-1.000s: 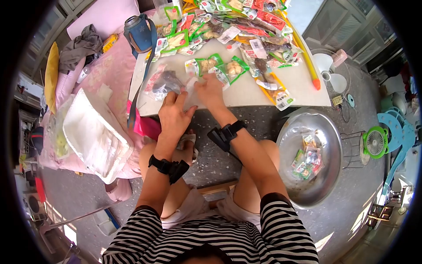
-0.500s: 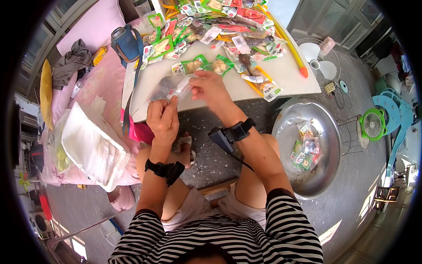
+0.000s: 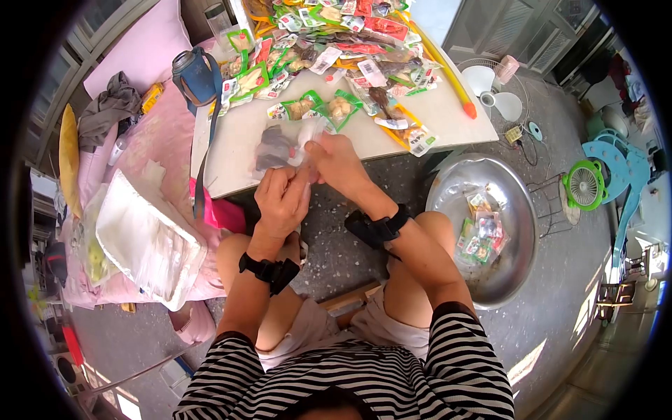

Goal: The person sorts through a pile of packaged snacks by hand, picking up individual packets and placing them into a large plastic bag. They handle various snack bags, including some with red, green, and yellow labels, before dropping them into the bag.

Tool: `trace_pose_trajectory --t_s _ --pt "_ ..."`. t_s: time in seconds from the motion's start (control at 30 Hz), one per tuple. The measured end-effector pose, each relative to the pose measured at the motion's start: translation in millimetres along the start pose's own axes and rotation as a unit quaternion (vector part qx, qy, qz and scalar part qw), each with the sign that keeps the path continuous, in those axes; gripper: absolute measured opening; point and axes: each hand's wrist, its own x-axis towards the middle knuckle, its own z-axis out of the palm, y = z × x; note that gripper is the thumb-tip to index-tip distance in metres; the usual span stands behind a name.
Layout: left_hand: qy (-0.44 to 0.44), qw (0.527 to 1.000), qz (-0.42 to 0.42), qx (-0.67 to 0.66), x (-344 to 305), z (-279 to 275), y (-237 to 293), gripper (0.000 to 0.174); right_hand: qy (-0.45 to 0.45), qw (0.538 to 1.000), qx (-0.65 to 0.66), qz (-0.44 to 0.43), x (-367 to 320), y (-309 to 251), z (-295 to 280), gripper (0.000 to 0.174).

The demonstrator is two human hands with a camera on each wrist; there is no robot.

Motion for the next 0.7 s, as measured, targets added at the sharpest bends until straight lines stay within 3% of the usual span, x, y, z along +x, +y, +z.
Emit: trace_pose_trajectory --t_s 0.03,0.17,0.23,0.4,0.57,0.67,0.7 --pt "0.011 1.000 0.015 -0.008 -0.4 -3.8 4.5 0.039 0.016 1.000 -0.019 -0.013 -7.4 -11.6 -6.7 0.028" --pt "0.037 0.999 0.008 -0.036 0.0 -4.3 13.3 0.057 0.103 0.988 -0.054 -0.106 -54.2 -37.3 -53.2 0.024" --pt "0.042 0.998 -0.004 -0.046 2.9 -2.8 11.6 0.051 0.171 0.976 -0.034 -0.130 -89.6 -47.7 -83.1 0.024" --pt "0.035 0.997 -0.049 -0.051 2.9 -2.5 8.7 0.044 0.370 0.926 -0.013 -0.075 -197.0 -14.6 -167.4 0.027" --pt "0.028 0.998 -0.051 -0.039 4.4 -0.7 2.4 0.042 0.434 0.894 -0.061 0.096 -271.7 50.7 -224.9 0.025" --pt "0.032 0.997 -0.062 -0.029 9.1 -7.0 -1.2 0.042 0.476 0.868 0.003 0.142 -281.3 124.7 -261.6 0.025" --pt "0.048 0.996 -0.063 -0.031 12.5 -9.9 -2.6 0.040 0.489 0.864 0.044 0.111 -281.3 147.1 -269.8 0.025"
